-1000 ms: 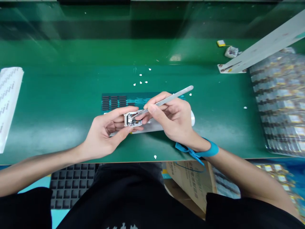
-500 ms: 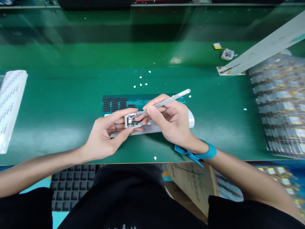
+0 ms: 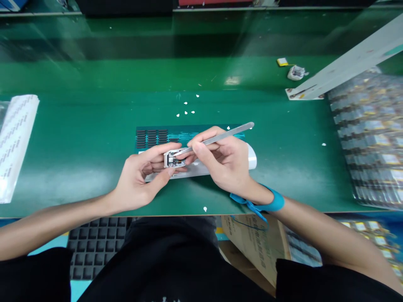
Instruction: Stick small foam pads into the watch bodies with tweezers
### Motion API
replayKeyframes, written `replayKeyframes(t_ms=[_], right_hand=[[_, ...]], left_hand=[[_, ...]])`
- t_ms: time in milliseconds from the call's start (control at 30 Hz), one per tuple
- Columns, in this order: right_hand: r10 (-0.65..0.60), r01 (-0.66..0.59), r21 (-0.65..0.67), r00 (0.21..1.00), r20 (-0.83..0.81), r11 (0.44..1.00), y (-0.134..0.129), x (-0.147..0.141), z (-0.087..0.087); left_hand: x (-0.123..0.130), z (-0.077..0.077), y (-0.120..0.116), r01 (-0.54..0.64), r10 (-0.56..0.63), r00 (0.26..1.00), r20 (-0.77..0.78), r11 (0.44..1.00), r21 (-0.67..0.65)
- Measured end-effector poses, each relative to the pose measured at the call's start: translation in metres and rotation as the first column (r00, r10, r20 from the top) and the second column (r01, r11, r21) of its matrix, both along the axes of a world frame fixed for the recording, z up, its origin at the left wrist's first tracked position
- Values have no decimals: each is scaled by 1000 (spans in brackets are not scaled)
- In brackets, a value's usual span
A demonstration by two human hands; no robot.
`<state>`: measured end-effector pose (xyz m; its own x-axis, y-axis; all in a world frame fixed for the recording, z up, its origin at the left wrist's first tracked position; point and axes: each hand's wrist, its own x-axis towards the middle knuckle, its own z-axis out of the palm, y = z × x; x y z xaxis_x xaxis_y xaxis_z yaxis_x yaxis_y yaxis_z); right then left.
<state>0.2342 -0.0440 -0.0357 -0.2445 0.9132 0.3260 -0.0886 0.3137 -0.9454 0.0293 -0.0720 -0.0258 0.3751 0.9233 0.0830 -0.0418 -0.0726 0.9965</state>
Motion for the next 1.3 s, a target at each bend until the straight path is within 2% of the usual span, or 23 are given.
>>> replayKeyframes(t_ms=[233, 400, 500, 600, 700, 867, 967, 1033, 1067, 1133, 1200, 1300], right_hand=[[14, -17, 56, 998, 54, 998, -4, -2, 0], [-18, -20, 240, 988, 156, 970, -8, 0, -1], [-41, -11, 309, 986, 159, 951, -10, 2, -2], [-74, 50, 305, 995, 70, 951, -10, 5, -3], [-115, 111, 282, 993, -4, 953, -8, 8, -4], [-142, 110, 273, 985, 99, 956, -7, 10, -2], [-186, 130, 279, 965, 187, 951, -9, 12, -1], [-211, 144, 300, 956, 205, 943, -9, 14, -3], [-218, 147, 310, 954, 208, 939, -8, 14, -5], [-217, 141, 324, 953, 211, 936, -7, 15, -7], [-206, 127, 336, 956, 211, 933, -6, 16, -9], [-197, 109, 352, 954, 226, 930, -5, 16, -8]], left_hand=[[0, 0, 0, -114, 121, 985, -122, 992, 57], [-2, 1, 5, -118, 119, 987, -106, 993, 15], [-3, 4, 7, -101, 100, 994, -53, 995, -5], [-4, 7, 8, -83, 83, 996, -36, 996, -13], [-6, 10, 9, -72, 71, 994, -81, 997, -9], [-10, 10, 15, -88, 93, 991, -94, 994, 63], [-25, 3, 41, -179, 188, 981, -55, 975, 134], [-45, -3, 70, -305, 320, 946, -51, 933, 193], [-58, -7, 85, -387, 408, 910, -69, 898, 211], [-84, -13, 115, -558, 590, 786, -187, 806, 199], [-105, -20, 140, -627, 657, 714, -242, 754, 196], [-124, -27, 166, -661, 704, 642, -304, 709, 246]])
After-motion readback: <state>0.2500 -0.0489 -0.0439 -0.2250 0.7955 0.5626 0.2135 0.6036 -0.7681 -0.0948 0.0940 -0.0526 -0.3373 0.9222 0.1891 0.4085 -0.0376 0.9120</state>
